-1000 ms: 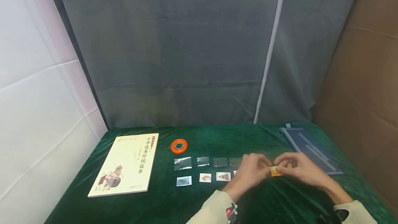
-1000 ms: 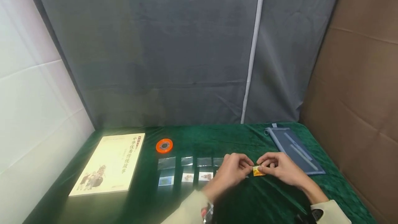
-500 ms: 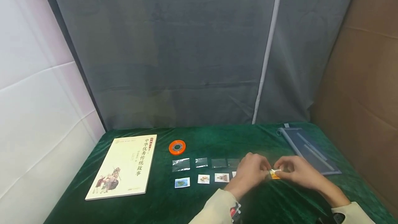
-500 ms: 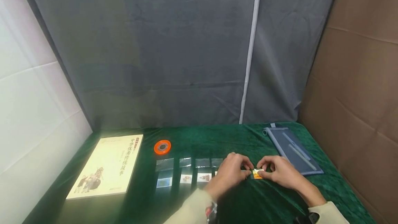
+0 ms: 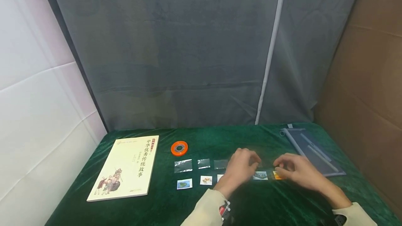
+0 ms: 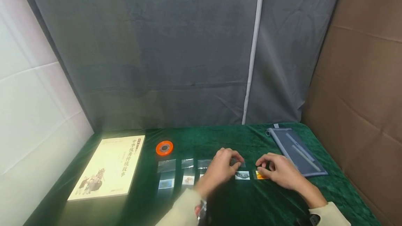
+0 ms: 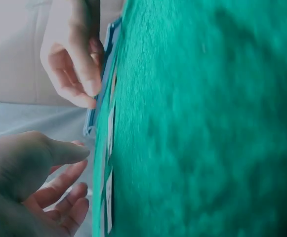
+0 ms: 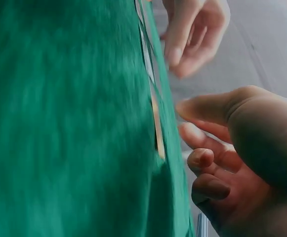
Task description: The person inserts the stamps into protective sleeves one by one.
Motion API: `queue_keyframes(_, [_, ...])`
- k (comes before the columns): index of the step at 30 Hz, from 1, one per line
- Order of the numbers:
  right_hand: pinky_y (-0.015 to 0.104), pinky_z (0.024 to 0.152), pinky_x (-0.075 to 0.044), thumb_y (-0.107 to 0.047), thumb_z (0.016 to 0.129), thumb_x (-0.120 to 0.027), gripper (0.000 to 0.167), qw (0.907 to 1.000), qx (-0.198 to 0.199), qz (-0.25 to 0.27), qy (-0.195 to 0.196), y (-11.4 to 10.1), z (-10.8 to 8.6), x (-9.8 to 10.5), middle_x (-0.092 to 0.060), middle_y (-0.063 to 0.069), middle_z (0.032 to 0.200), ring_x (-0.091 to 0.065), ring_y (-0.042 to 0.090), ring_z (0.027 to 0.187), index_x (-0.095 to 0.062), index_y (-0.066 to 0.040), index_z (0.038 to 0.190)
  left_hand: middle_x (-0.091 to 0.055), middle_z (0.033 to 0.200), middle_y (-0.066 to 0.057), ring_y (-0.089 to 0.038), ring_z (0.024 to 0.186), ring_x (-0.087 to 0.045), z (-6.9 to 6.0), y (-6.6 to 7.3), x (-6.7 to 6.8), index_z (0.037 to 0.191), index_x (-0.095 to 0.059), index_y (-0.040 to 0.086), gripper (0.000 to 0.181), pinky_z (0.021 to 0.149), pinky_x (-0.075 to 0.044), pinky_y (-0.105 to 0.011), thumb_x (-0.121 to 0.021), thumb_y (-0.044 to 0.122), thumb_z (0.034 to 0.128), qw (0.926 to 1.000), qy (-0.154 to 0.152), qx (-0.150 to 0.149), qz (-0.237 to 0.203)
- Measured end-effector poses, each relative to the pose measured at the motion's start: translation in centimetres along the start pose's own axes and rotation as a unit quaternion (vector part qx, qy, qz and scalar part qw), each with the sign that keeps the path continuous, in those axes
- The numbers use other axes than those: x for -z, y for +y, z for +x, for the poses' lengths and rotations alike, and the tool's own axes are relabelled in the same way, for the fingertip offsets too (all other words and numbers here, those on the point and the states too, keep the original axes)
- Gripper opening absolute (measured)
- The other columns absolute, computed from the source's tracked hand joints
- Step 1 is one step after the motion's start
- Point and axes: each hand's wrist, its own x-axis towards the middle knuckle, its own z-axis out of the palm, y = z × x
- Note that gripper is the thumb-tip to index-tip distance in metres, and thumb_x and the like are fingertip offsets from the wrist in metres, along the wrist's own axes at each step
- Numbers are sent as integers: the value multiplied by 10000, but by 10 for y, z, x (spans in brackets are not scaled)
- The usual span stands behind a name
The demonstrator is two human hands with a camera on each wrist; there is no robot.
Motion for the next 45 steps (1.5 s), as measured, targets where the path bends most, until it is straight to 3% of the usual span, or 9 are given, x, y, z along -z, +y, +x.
queue_keyframes(6, [245, 678, -526, -346, 966, -838, 216, 9974, 692, -191, -60, -12, 12, -19, -685, -111, 944, -611, 24, 801, -780, -200, 1115, -743, 1225, 65, -146, 1165, -622, 1, -7, 1, 1207, -812, 280, 201, 976, -561, -337, -797, 259, 1008, 9966, -25, -133, 808])
queue_keyframes(12, [239, 699, -523, -390, 895, -902, 276, 9959, 813, -387, -25, -15, 17, -29, -679, -122, 990, -610, 16, 878, -772, -242, 1088, -745, 1257, 65, -145, 1154, -624, 3, -10, 0, 1258, -793, 289, 273, 965, -542, -318, -820, 266, 988, 9947, -36, -157, 1011])
queue_keyframes(19, [244, 729, -537, -349, 885, -915, 235, 9932, 1091, -372, 159, -16, 18, -33, -685, -141, 975, -639, 25, 892, -734, -286, 1020, -728, 1100, 56, -123, 1050, -628, 6, -13, 2, 1265, -779, 260, 323, 834, -549, -270, -847, 193, 956, 9983, -73, -7, 573])
queue_keyframes(24, [226, 616, -490, -268, 919, -888, 179, 9920, 1241, -85, 198, -16, 17, -35, -650, -153, 857, -541, -24, 692, -724, -300, 981, -696, 1017, 61, -96, 995, -626, 7, -15, 1, 1184, -799, 233, 258, 802, -557, -247, -831, 120, 955, 9996, -71, 17, 258])
queue_keyframes(29, [227, 572, -454, -280, 955, -853, 138, 9939, 1092, 135, 43, -16, 16, -34, -593, -151, 775, -456, -45, 621, -725, -326, 979, -673, 964, 62, -61, 922, -594, 3, -16, 1, 1040, -823, 205, 97, 773, -544, -219, -790, 126, 995, 9999, 31, -79, 59])
queue_keyframes(32, [239, 563, -464, -281, 978, -829, 122, 9949, 949, 330, -22, -17, 15, -33, -587, -139, 755, -456, -37, 613, -719, -332, 992, -672, 1010, 52, -59, 930, -598, 0, -16, 3, 1050, -821, 197, 69, 789, -553, -210, -771, 161, 1019, 9997, 167, -154, -132])
queue_keyframes(38, [278, 623, -556, -217, 1033, -762, 87, 9919, 969, 813, 136, -26, 19, -35, -702, -66, 903, -641, 61, 703, -693, -264, 1057, -717, 1101, 35, -139, 998, -688, -8, -19, 11, 1111, -760, 200, 75, 819, -573, -233, -712, 203, 1054, 9956, 445, -329, -761])
queue_keyframes(45, [333, 702, -625, -140, 1078, -682, 67, 9804, 909, 1749, 74, -44, 25, -48, -777, 118, 1059, -799, 227, 915, -662, -139, 1142, -771, 1043, 73, -42, 960, -712, -28, -34, 23, 1158, -692, 213, 85, 845, -590, -240, -664, 219, 1078, 9845, 674, -408, -1567])
